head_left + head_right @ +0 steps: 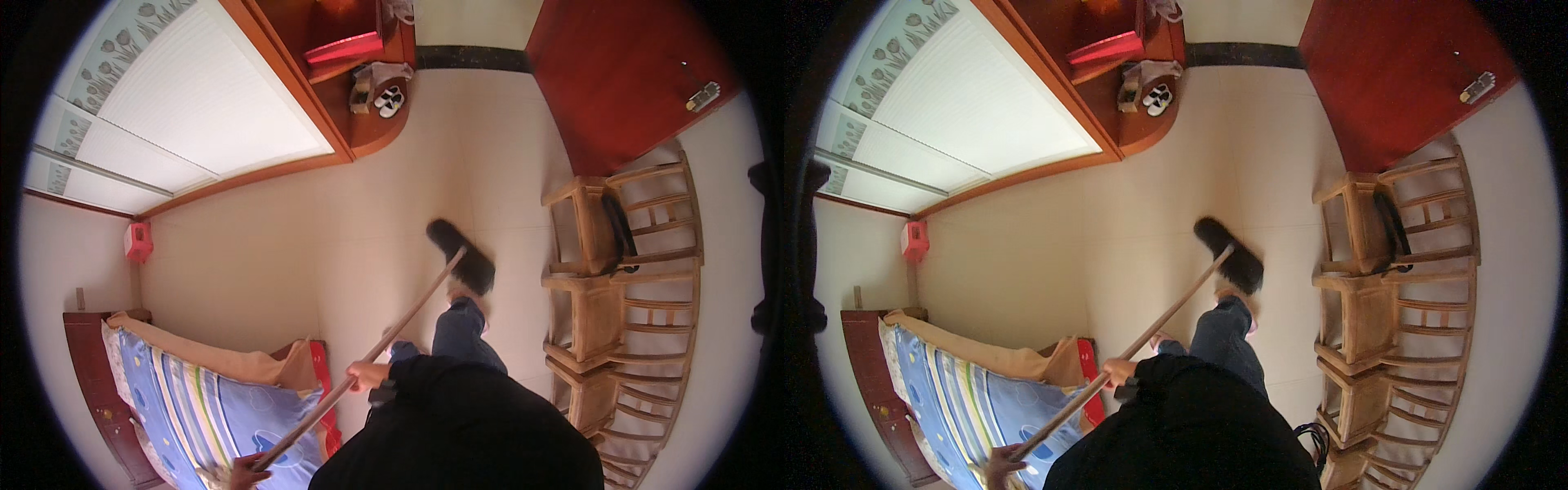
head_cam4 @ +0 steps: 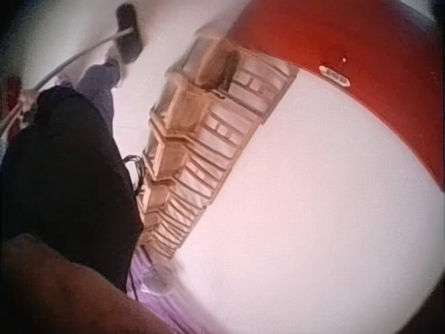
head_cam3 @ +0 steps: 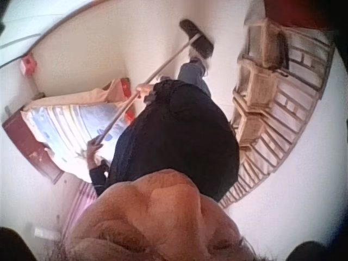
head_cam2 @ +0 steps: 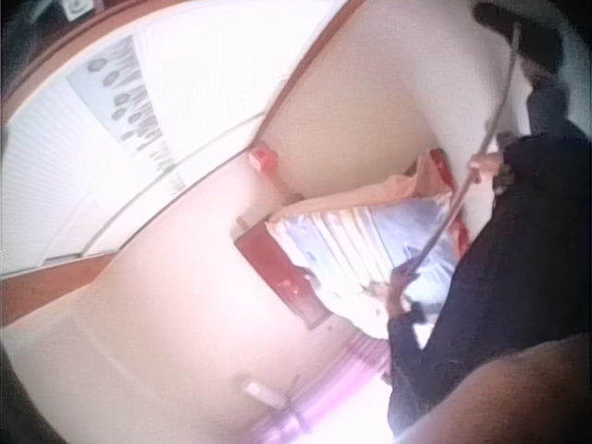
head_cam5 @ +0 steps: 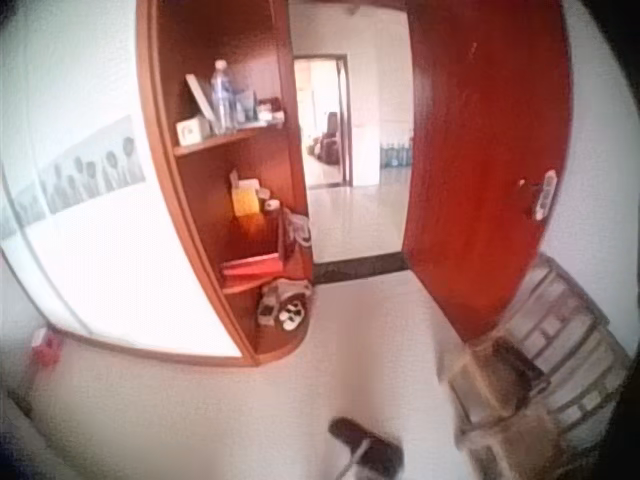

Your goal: The person sweeps the bedroom floor with a long-handled broom, moving around the bed, a small stool, and stacked chairs. The person systematically covers the floor area near the window and along the walls.

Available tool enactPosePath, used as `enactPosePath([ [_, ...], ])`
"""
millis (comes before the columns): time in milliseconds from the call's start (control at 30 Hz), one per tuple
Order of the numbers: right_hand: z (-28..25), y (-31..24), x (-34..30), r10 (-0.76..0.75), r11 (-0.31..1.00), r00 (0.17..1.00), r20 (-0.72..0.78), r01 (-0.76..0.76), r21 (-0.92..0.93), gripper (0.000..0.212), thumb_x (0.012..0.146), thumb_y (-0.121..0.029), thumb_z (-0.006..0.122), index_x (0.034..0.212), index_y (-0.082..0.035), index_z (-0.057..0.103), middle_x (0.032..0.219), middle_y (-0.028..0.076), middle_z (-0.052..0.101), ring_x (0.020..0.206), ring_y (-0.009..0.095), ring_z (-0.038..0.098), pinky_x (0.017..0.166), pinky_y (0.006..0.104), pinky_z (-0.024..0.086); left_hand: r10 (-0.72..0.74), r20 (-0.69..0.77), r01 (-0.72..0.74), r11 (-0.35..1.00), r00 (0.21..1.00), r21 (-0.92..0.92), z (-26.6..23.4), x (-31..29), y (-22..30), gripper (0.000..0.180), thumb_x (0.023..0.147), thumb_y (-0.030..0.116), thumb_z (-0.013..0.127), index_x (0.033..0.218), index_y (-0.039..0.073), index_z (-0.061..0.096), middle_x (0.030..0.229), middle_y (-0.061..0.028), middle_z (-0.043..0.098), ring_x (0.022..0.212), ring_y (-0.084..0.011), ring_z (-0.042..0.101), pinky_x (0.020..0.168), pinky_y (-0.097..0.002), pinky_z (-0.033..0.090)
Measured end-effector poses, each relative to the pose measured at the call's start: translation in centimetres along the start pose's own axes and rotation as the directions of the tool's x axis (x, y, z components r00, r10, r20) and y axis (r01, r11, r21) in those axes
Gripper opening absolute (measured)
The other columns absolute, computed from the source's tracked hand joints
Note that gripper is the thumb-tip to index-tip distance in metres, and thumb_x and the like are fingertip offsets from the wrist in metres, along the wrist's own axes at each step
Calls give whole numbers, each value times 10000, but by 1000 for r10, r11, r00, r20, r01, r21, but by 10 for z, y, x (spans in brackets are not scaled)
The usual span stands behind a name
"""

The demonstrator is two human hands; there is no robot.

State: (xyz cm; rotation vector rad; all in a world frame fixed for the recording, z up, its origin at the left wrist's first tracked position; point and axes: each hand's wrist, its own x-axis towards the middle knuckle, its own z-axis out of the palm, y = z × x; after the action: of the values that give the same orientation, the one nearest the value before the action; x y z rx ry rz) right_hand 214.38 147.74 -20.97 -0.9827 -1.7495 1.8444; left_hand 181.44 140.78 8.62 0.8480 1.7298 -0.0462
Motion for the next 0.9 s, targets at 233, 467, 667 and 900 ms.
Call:
enactPosePath([
  [233,-182,152,-118,-139,938,973,-186,68,-340,194,554,-139,650,716,-62,577,701,147,559,693,315,549,582,413,418,-5,-11,3,991,1000,-136,292,83,44,502,588,-28,665,1073,2,539,899,-32,589,852,-127,543,799,-244,416],
  [467,-366,181,-157,642,753,558,-525,-329,571,62,634,-109,546,654,-51,543,593,118,548,533,250,558,474,382,441,277,-22,-271,917,961,-294,428,145,160,552,606,86,647,1133,23,497,873,-52,614,762,-83,548,693,-229,450],
  [667,-277,141,-202,29,979,858,-512,-129,-160,95,697,-116,521,630,-49,531,571,110,537,537,214,560,441,354,438,447,-158,-447,894,881,37,449,91,55,517,593,143,664,1087,67,532,885,-152,607,851,-194,599,742,-300,466],
  [900,29,145,-262,-48,921,993,-105,3,-390,197,674,-215,616,632,-41,533,619,161,550,615,347,550,512,469,376,364,-589,99,787,722,609,446,-94,-219,132,684,53,477,704,80,605,600,-133,562,570,-286,569,505,-369,439],
])
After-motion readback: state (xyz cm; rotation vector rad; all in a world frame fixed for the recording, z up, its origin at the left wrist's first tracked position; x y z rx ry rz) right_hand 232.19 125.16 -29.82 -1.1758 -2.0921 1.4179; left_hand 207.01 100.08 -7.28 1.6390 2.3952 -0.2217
